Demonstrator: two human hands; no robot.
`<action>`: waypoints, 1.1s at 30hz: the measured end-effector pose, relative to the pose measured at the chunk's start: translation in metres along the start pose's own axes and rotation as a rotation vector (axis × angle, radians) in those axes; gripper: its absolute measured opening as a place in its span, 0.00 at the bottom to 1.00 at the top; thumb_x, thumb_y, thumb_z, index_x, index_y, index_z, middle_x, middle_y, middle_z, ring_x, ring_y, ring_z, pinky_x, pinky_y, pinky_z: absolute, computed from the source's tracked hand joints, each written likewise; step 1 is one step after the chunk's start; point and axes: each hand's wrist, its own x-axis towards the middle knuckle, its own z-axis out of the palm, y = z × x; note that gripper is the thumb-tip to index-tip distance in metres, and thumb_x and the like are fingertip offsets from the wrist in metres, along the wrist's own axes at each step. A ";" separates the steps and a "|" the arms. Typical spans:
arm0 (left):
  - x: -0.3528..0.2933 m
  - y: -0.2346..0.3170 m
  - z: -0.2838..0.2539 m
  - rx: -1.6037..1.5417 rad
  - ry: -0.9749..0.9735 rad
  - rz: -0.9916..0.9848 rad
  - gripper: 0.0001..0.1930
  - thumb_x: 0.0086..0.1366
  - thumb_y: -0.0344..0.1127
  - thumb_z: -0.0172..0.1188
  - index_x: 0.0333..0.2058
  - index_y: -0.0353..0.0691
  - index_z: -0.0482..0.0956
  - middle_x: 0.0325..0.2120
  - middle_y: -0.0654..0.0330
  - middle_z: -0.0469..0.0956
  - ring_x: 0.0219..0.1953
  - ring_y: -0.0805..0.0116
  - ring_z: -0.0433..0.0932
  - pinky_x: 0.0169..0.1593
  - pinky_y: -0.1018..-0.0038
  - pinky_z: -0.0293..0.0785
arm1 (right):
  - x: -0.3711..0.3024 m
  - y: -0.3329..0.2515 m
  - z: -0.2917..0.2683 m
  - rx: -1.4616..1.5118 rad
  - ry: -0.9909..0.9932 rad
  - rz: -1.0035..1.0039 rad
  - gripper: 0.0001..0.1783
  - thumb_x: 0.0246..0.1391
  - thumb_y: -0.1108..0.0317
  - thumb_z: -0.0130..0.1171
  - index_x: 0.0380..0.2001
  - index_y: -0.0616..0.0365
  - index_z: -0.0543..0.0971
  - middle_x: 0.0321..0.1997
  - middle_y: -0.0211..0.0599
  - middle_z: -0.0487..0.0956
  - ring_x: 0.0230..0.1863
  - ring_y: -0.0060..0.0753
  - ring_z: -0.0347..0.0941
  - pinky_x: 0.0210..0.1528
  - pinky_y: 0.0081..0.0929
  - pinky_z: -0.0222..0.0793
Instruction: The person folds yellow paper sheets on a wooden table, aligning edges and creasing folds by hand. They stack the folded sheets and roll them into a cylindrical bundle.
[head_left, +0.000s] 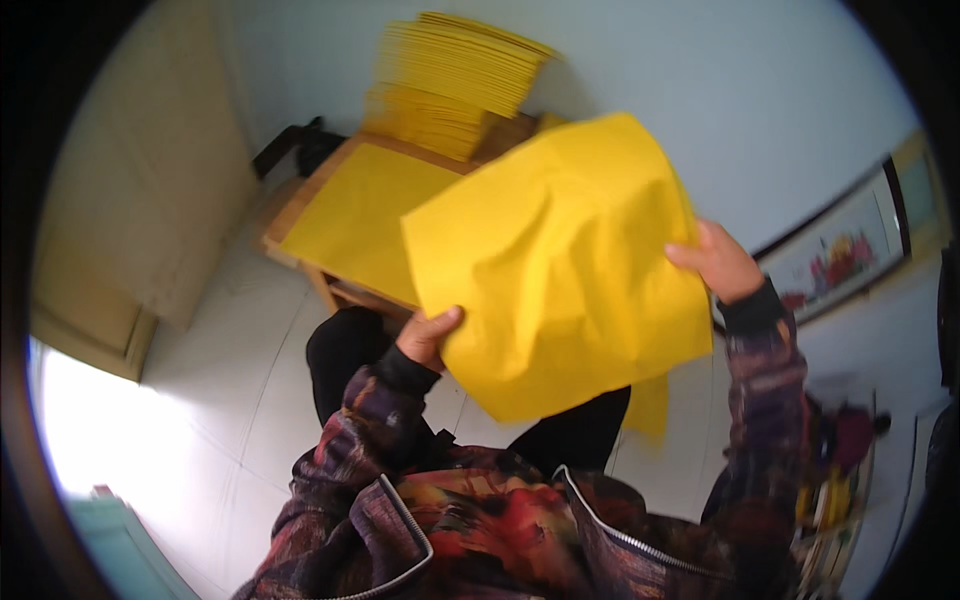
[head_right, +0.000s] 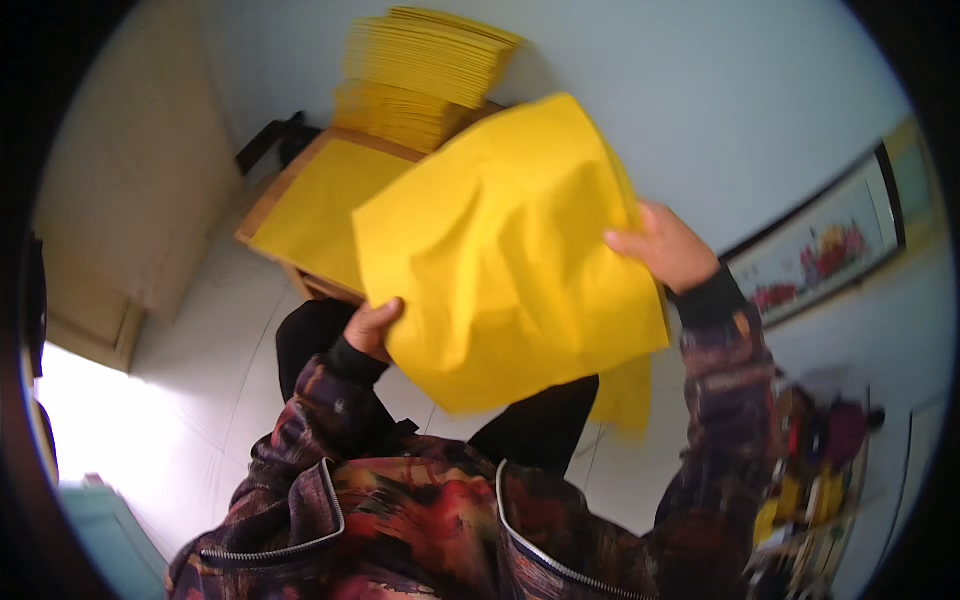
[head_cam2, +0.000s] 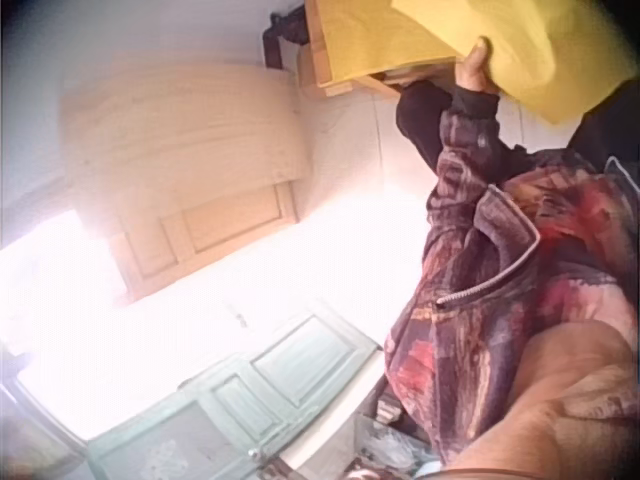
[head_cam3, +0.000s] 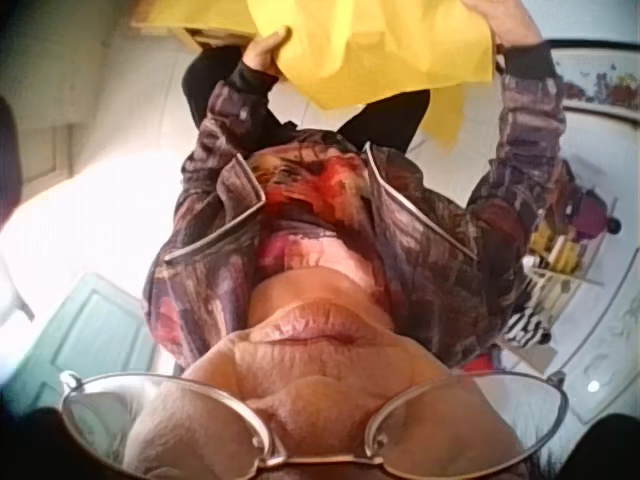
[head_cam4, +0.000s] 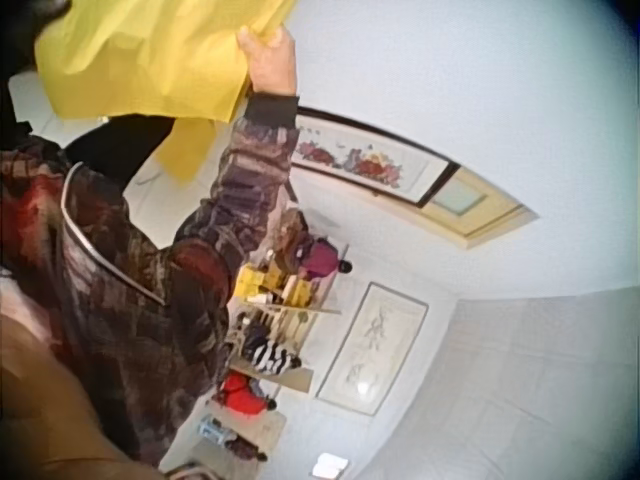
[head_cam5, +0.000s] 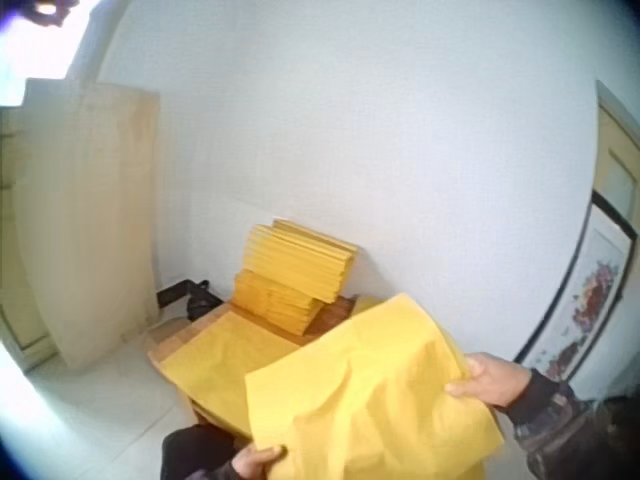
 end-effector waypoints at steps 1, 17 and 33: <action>0.004 0.000 0.001 0.052 0.008 -0.005 0.28 0.63 0.36 0.59 0.61 0.39 0.62 0.55 0.55 0.71 0.55 0.57 0.71 0.59 0.60 0.68 | 0.001 0.002 -0.005 -0.100 -0.014 0.024 0.21 0.59 0.72 0.53 0.56 0.65 0.68 0.49 0.34 0.77 0.48 0.24 0.73 0.51 0.27 0.69; 0.017 0.013 0.024 0.053 0.034 0.086 0.28 0.63 0.36 0.56 0.61 0.39 0.61 0.58 0.56 0.67 0.59 0.55 0.67 0.63 0.57 0.62 | -0.025 0.017 -0.029 -0.213 0.023 -0.163 0.16 0.59 0.65 0.57 0.46 0.66 0.74 0.38 0.33 0.79 0.37 0.22 0.76 0.41 0.22 0.73; 0.016 -0.084 0.012 0.002 -0.128 -0.393 0.34 0.59 0.50 0.62 0.62 0.46 0.63 0.59 0.62 0.67 0.60 0.62 0.66 0.61 0.58 0.62 | -0.066 0.034 -0.033 0.263 0.073 -0.029 0.21 0.59 0.75 0.50 0.56 0.66 0.67 0.52 0.37 0.76 0.51 0.29 0.72 0.54 0.27 0.67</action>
